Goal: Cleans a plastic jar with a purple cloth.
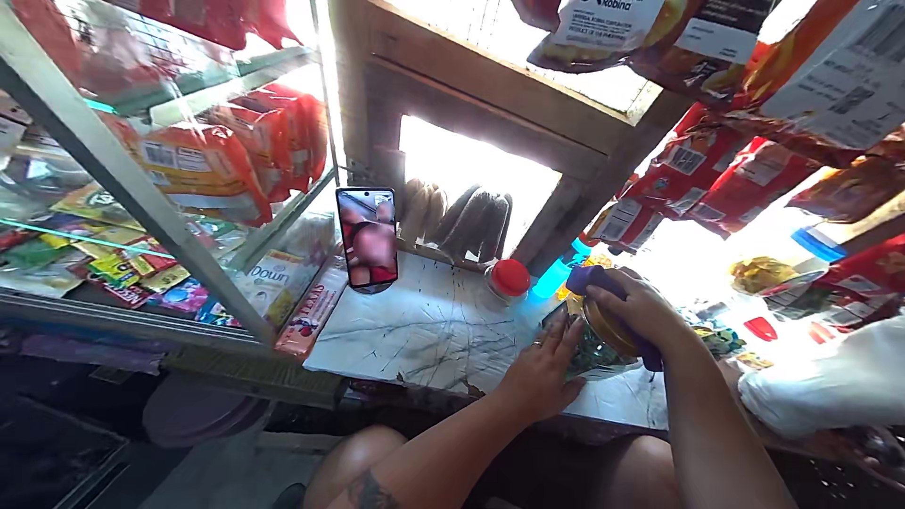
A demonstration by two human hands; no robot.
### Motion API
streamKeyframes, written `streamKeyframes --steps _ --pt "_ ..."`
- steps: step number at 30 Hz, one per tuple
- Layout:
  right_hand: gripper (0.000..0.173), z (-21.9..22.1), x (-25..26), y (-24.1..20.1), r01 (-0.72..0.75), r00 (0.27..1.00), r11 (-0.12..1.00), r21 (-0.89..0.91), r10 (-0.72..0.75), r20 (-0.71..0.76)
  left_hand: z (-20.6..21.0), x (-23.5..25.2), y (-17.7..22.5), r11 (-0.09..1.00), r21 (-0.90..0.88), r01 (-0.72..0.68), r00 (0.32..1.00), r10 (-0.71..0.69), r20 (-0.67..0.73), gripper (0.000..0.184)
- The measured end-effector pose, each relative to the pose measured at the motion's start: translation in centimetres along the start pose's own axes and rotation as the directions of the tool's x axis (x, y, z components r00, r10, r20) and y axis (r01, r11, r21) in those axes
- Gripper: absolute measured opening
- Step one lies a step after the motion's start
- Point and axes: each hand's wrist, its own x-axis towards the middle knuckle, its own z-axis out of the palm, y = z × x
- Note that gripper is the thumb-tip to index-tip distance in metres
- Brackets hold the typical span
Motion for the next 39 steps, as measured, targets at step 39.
streamKeyframes --steps 39 --pt "0.077 16.2 -11.9 0.6 0.381 0.737 0.733 0.564 0.128 -0.664 -1.3 0.2 -0.9 0.978 -0.184 0.102 0.981 -0.129 -0.142 0.134"
